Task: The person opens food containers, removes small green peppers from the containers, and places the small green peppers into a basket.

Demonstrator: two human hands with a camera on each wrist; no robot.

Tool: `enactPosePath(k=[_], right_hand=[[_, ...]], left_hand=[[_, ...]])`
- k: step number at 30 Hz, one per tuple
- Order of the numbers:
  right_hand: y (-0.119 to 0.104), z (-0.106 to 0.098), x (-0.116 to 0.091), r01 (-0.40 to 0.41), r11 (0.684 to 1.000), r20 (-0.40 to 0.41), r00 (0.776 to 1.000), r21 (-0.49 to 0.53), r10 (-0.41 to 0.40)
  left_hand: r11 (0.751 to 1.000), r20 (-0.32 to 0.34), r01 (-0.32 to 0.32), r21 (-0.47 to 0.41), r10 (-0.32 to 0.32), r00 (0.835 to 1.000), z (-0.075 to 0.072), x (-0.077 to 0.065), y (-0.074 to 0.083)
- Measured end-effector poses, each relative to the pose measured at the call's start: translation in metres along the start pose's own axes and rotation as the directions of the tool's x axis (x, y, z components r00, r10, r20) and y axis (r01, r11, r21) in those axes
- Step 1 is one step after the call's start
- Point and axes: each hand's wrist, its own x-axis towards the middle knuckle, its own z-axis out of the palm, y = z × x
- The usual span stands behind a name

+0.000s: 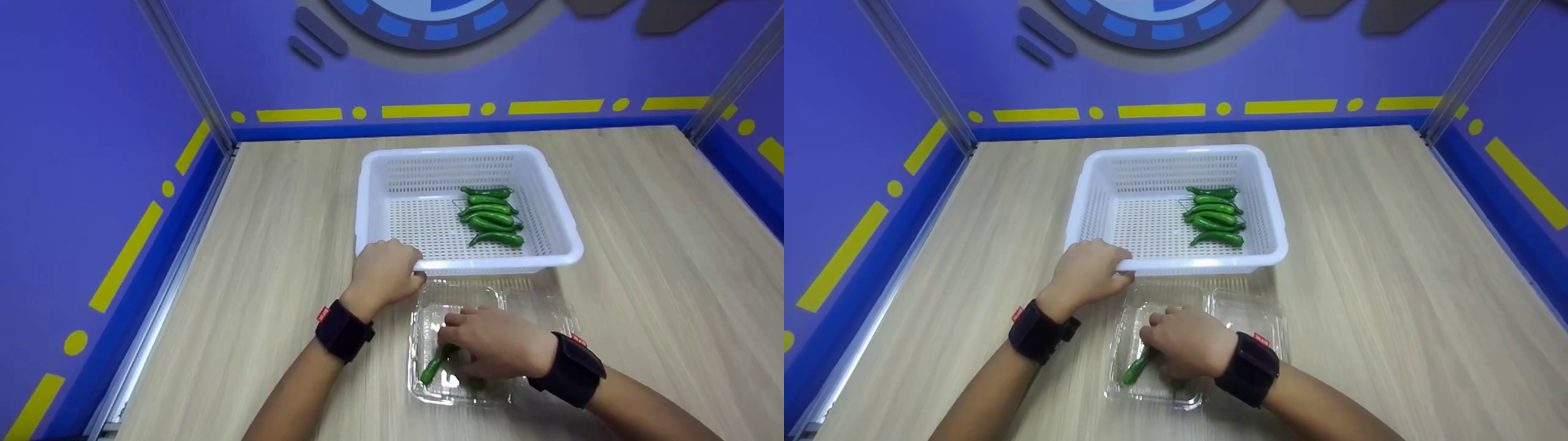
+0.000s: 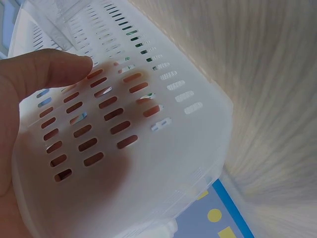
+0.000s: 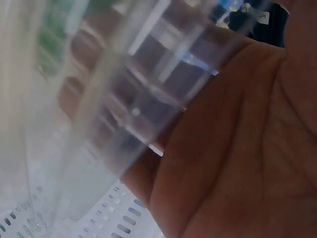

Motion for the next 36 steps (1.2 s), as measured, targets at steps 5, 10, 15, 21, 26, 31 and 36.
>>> enactPosePath(k=[5, 10, 15, 21, 26, 31, 36], right_hand=[[0.001, 0.001, 0.000, 0.025, 1.000, -0.016, 1.000, 0.004, -0.025], [0.001, 0.001, 0.000, 0.034, 0.999, -0.031, 0.999, 0.002, -0.034], [0.002, 0.006, 0.001, 0.024, 1.000, -0.043, 0.999, -0.018, -0.025], [0.002, 0.010, 0.003, -0.001, 1.000, -0.051, 0.999, -0.002, 0.001], [0.002, 0.013, 0.004, -0.003, 1.000, -0.053, 0.999, -0.006, 0.002], [0.002, 0.013, 0.005, 0.006, 1.000, -0.064, 0.998, -0.008, -0.007], [0.003, 0.011, 0.006, 0.012, 1.000, -0.064, 0.998, -0.012, -0.012]], left_hand=[[1.000, 0.009, 0.002, 0.006, -0.002, 1.000, 0.000, 0.000, 0.000], [1.000, 0.007, 0.000, 0.017, 0.000, 1.000, -0.001, 0.001, 0.000], [1.000, -0.001, 0.004, 0.003, -0.004, 1.000, -0.001, 0.000, 0.001], [1.000, -0.021, 0.002, 0.002, -0.002, 1.000, 0.000, -0.001, 0.001], [1.000, -0.013, -0.001, -0.002, 0.001, 1.000, 0.001, -0.001, 0.001], [1.000, -0.019, -0.003, 0.002, 0.003, 1.000, 0.001, -0.001, 0.001], [1.000, -0.016, 0.000, 0.004, 0.000, 1.000, 0.001, 0.000, 0.000]])
